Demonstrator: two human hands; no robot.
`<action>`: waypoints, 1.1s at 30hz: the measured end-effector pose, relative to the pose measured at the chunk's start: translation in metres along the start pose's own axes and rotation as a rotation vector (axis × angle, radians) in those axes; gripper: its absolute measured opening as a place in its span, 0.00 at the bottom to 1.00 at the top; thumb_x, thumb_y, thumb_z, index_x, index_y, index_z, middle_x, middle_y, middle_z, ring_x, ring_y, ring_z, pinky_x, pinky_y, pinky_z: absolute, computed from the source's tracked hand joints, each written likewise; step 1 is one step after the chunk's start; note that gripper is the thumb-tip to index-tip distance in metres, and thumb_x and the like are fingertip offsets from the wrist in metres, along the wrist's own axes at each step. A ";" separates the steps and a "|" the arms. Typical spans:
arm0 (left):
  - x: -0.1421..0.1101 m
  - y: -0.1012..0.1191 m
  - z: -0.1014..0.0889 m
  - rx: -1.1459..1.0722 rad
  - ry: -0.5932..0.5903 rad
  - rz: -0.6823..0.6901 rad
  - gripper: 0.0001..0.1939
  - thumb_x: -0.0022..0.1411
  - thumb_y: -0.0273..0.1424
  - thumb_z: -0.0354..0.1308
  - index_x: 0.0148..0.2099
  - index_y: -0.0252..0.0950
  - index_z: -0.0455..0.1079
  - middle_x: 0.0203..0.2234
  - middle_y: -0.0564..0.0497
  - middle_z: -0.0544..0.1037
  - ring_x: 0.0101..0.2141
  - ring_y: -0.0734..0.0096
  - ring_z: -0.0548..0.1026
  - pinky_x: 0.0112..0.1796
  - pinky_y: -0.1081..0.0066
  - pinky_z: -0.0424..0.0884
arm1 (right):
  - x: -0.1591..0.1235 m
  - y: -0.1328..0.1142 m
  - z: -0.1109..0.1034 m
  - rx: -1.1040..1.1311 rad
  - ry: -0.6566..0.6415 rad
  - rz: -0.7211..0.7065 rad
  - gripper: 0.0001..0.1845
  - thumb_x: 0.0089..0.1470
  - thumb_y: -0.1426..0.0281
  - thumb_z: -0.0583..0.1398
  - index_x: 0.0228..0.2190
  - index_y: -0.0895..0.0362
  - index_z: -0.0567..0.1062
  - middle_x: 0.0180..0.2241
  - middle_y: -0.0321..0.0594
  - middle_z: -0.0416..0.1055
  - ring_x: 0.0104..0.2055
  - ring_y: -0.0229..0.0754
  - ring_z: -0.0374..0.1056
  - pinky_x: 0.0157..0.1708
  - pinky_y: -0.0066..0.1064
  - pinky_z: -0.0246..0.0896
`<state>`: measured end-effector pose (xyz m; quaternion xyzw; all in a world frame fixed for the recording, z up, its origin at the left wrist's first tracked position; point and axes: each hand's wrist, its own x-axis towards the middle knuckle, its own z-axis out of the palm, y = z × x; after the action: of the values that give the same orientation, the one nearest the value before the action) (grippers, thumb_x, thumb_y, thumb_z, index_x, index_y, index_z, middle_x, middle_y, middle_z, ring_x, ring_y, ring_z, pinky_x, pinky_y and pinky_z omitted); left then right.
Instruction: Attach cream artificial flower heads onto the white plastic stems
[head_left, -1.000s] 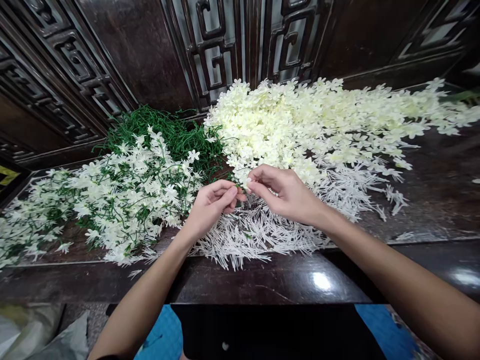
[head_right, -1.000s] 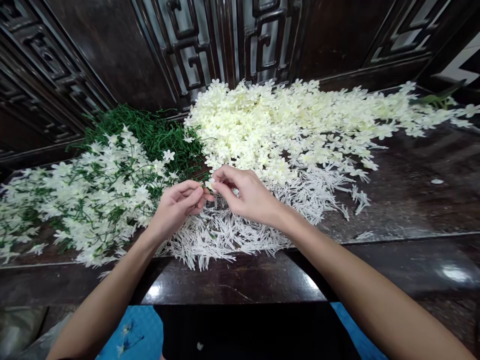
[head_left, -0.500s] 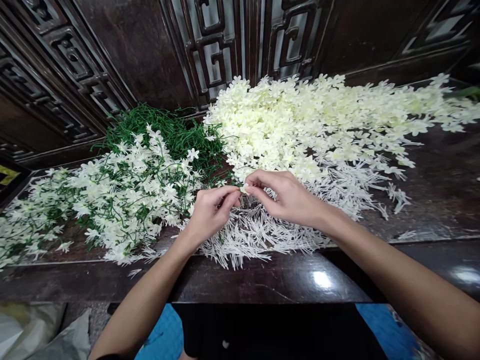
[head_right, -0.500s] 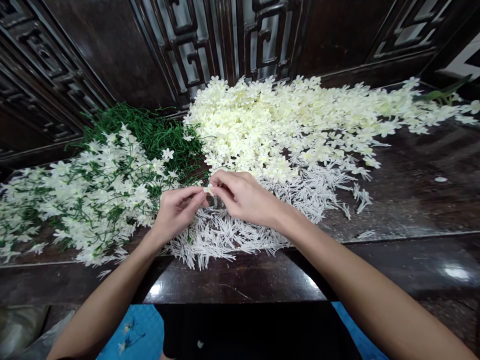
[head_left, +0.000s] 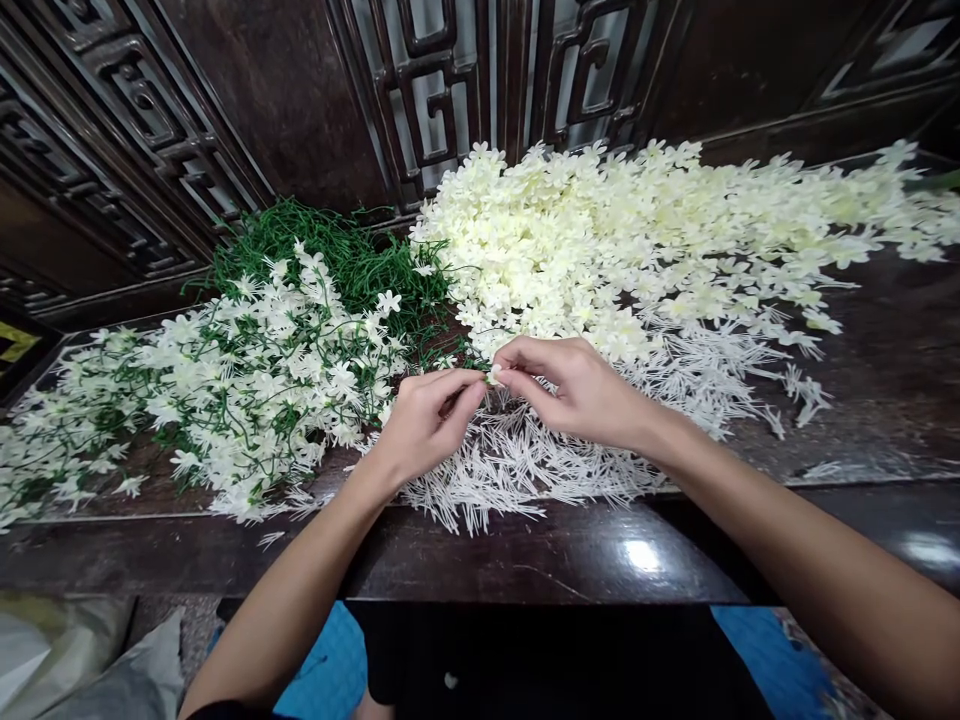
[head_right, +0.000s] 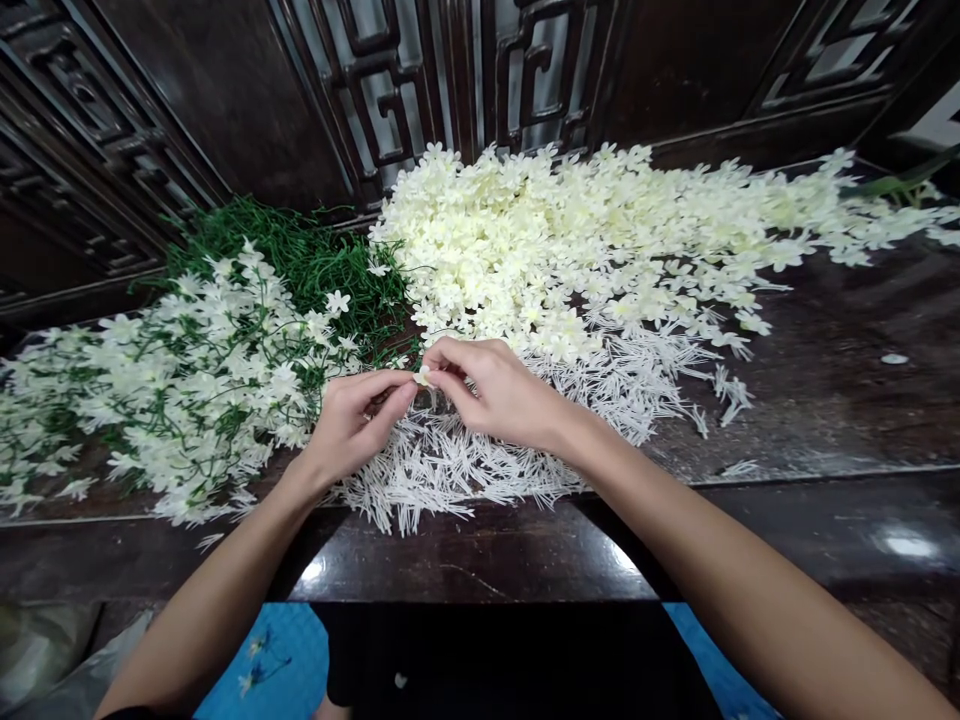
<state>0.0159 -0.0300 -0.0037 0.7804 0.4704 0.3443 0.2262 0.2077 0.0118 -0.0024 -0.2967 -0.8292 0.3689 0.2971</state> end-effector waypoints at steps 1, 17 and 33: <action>0.000 0.001 0.000 -0.002 0.003 -0.007 0.11 0.65 0.29 0.53 0.42 0.37 0.76 0.24 0.51 0.77 0.20 0.75 0.64 0.24 0.72 0.60 | 0.000 0.000 0.000 -0.006 0.006 -0.004 0.07 0.61 0.70 0.54 0.34 0.58 0.71 0.29 0.40 0.70 0.28 0.39 0.65 0.27 0.34 0.61; -0.001 0.005 0.001 -0.087 0.078 -0.091 0.07 0.62 0.30 0.54 0.32 0.37 0.70 0.16 0.58 0.62 0.18 0.77 0.56 0.23 0.72 0.56 | -0.001 0.003 0.005 0.102 -0.007 0.066 0.10 0.62 0.62 0.55 0.34 0.55 0.71 0.27 0.39 0.68 0.25 0.39 0.63 0.23 0.32 0.58; -0.002 0.006 -0.002 -0.171 0.023 -0.108 0.07 0.63 0.31 0.54 0.33 0.38 0.71 0.19 0.56 0.65 0.20 0.75 0.57 0.23 0.71 0.55 | 0.001 -0.001 0.000 0.357 -0.019 0.149 0.12 0.53 0.59 0.64 0.35 0.54 0.76 0.35 0.42 0.74 0.36 0.44 0.71 0.38 0.39 0.70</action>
<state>0.0175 -0.0341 0.0007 0.7278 0.4833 0.3796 0.3045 0.2068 0.0120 -0.0019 -0.2963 -0.7293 0.5338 0.3088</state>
